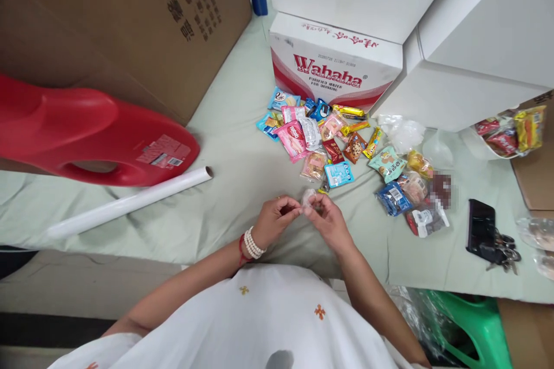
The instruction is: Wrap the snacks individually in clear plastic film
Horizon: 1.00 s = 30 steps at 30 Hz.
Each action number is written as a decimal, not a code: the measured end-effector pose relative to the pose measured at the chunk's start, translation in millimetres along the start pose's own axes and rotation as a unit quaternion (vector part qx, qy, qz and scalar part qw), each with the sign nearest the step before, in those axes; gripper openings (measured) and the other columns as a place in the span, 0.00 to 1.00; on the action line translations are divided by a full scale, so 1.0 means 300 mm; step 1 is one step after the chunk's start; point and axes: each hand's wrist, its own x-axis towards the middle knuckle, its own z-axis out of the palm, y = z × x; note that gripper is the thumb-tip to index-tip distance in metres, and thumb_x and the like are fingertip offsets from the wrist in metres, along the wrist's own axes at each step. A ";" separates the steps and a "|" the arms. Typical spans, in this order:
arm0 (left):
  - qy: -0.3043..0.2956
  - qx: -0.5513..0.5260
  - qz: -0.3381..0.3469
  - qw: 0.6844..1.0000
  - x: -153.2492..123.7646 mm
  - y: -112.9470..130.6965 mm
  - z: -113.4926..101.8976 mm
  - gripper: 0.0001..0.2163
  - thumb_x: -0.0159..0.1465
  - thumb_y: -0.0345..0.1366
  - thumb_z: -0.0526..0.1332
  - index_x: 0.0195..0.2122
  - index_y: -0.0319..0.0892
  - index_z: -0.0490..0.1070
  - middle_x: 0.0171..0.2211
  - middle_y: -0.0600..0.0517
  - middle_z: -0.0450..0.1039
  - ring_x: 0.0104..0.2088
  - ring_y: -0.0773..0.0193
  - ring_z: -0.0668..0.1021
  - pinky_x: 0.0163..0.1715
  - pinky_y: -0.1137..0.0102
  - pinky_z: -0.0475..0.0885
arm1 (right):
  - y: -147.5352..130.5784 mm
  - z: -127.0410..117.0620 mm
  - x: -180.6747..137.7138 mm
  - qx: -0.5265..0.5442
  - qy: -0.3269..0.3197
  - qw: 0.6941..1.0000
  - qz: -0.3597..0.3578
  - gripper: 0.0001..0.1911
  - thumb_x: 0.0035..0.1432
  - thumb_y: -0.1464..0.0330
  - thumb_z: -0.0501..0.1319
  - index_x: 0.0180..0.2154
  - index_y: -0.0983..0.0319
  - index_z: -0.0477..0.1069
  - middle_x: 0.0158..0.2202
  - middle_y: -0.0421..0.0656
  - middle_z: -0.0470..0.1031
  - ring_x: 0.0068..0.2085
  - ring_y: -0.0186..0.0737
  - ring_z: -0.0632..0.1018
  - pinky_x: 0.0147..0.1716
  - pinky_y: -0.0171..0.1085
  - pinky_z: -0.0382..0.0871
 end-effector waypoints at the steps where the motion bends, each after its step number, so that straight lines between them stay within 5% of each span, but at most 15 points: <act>1: 0.002 -0.020 -0.015 1.000 0.001 -0.002 -0.007 0.13 0.61 0.46 0.68 0.30 0.41 0.77 0.25 0.53 0.74 0.27 0.66 0.72 0.31 0.70 0.65 | 0.003 -0.005 -0.002 -0.028 -0.002 1.000 -0.015 0.18 0.51 0.53 0.75 0.35 0.58 0.77 0.35 0.40 0.74 0.36 0.38 0.73 0.39 0.35 0.70; 9: -0.003 -0.263 -0.131 0.956 0.029 -0.019 -0.092 0.21 0.53 0.53 0.74 0.32 0.38 0.75 0.24 0.57 0.68 0.23 0.74 0.64 0.24 0.74 0.58 | -0.014 -0.124 0.009 0.067 0.079 0.993 0.056 0.20 0.47 0.54 0.77 0.32 0.60 0.77 0.26 0.38 0.71 0.26 0.32 0.67 0.26 0.32 0.64; 12: -0.019 -0.309 -0.153 0.938 0.027 -0.012 -0.096 0.22 0.52 0.52 0.75 0.34 0.39 0.75 0.23 0.58 0.65 0.23 0.74 0.64 0.24 0.75 0.58 | -0.004 -0.157 -0.004 0.016 0.086 0.994 0.063 0.21 0.50 0.50 0.74 0.33 0.61 0.77 0.25 0.38 0.69 0.24 0.32 0.65 0.23 0.33 0.62; 17: -0.049 -0.264 -0.124 0.955 0.012 0.004 -0.073 0.20 0.57 0.52 0.72 0.34 0.38 0.75 0.26 0.55 0.70 0.25 0.73 0.65 0.26 0.74 0.60 | -0.018 -0.134 -0.051 -0.239 0.231 0.933 -0.140 0.15 0.62 0.54 0.66 0.41 0.57 0.77 0.37 0.43 0.74 0.36 0.40 0.73 0.33 0.37 0.68; 20: -0.055 -0.220 -0.105 0.968 0.001 0.006 -0.063 0.19 0.59 0.52 0.71 0.34 0.39 0.75 0.27 0.54 0.72 0.25 0.72 0.65 0.27 0.73 0.61 | -0.048 -0.078 -0.048 -0.289 0.152 0.926 -0.190 0.16 0.59 0.57 0.69 0.47 0.55 0.76 0.43 0.44 0.73 0.34 0.39 0.72 0.32 0.37 0.68; 23: -0.059 -0.207 -0.099 0.971 -0.007 0.007 -0.063 0.19 0.60 0.53 0.70 0.33 0.39 0.74 0.26 0.55 0.71 0.25 0.71 0.65 0.27 0.73 0.61 | -0.062 -0.037 -0.009 -0.314 0.085 0.927 -0.187 0.10 0.60 0.59 0.69 0.42 0.54 0.79 0.36 0.42 0.74 0.31 0.39 0.70 0.32 0.38 0.67; 30: 0.032 -0.295 -0.134 0.945 -0.007 0.002 -0.110 0.16 0.55 0.47 0.71 0.31 0.41 0.70 0.24 0.58 0.64 0.24 0.72 0.65 0.26 0.75 0.60 | -0.062 -0.116 0.024 -0.106 0.117 0.978 -0.134 0.10 0.58 0.58 0.71 0.38 0.55 0.76 0.29 0.37 0.72 0.27 0.35 0.70 0.29 0.36 0.65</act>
